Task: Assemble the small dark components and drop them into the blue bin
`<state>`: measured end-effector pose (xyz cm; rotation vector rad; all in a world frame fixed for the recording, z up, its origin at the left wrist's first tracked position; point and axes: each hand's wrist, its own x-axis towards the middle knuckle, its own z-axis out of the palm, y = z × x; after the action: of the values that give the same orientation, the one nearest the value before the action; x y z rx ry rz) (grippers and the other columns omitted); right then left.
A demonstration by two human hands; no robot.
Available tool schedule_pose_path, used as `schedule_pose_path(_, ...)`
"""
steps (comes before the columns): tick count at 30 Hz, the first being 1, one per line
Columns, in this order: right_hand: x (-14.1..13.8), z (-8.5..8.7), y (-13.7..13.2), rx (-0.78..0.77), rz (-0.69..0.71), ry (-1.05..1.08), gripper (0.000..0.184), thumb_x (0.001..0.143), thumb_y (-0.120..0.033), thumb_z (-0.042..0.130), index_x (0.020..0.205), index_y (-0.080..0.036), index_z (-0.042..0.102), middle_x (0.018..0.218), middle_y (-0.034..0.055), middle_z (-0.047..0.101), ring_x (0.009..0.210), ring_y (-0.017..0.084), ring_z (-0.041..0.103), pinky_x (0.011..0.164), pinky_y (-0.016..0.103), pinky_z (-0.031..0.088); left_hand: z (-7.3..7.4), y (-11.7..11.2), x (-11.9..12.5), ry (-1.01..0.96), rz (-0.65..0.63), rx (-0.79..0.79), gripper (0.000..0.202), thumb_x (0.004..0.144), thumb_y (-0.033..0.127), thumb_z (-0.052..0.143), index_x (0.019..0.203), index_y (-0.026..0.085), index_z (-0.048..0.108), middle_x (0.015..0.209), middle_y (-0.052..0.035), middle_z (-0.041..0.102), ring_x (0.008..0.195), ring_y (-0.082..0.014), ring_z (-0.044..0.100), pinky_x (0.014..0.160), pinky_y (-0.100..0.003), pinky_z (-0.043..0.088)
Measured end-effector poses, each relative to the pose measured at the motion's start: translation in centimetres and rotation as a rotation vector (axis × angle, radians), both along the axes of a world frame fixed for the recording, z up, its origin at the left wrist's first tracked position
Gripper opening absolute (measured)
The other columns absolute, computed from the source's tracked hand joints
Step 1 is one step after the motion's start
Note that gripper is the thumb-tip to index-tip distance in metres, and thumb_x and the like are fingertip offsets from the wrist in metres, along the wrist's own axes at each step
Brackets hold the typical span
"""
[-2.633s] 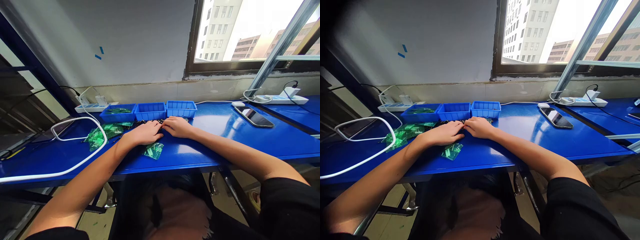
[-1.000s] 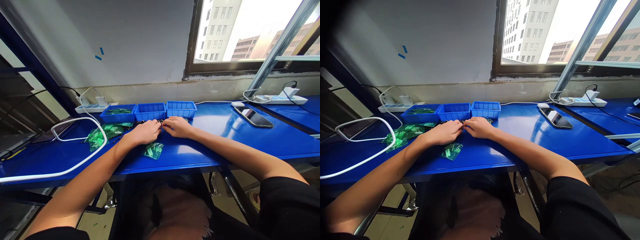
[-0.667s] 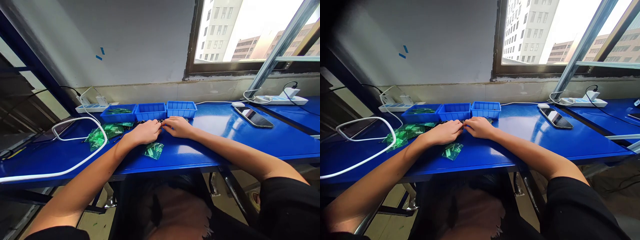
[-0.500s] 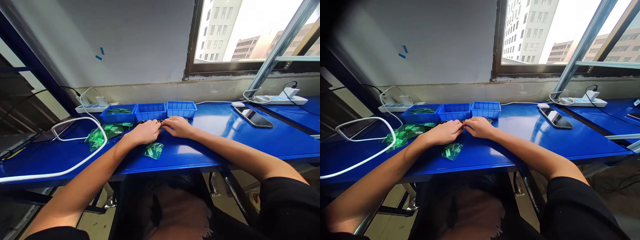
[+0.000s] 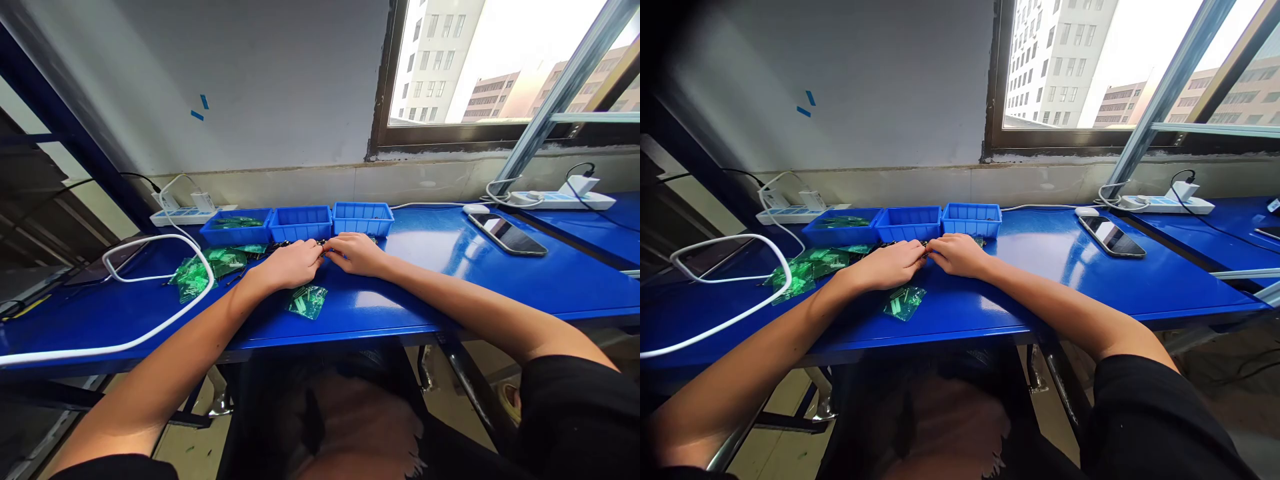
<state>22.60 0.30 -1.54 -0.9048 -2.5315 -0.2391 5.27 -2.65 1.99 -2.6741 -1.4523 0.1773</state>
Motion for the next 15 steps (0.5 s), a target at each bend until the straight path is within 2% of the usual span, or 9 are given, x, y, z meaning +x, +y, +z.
schedule_pose_path(15,0.0,-0.16,0.1,0.042,-0.011,-0.011,0.02,0.088,-0.022,0.045,0.087,-0.017,0.064,0.082,0.0062,0.068,0.075,0.016,0.06,0.071,0.027,0.041,0.06,0.07,-0.01,-0.002,-0.019,0.003,0.032,0.095,0.031,0.026,0.105,0.019,0.053,0.101,-0.0077,0.057,0.1,-0.0225,0.056,0.088,-0.036,0.046)
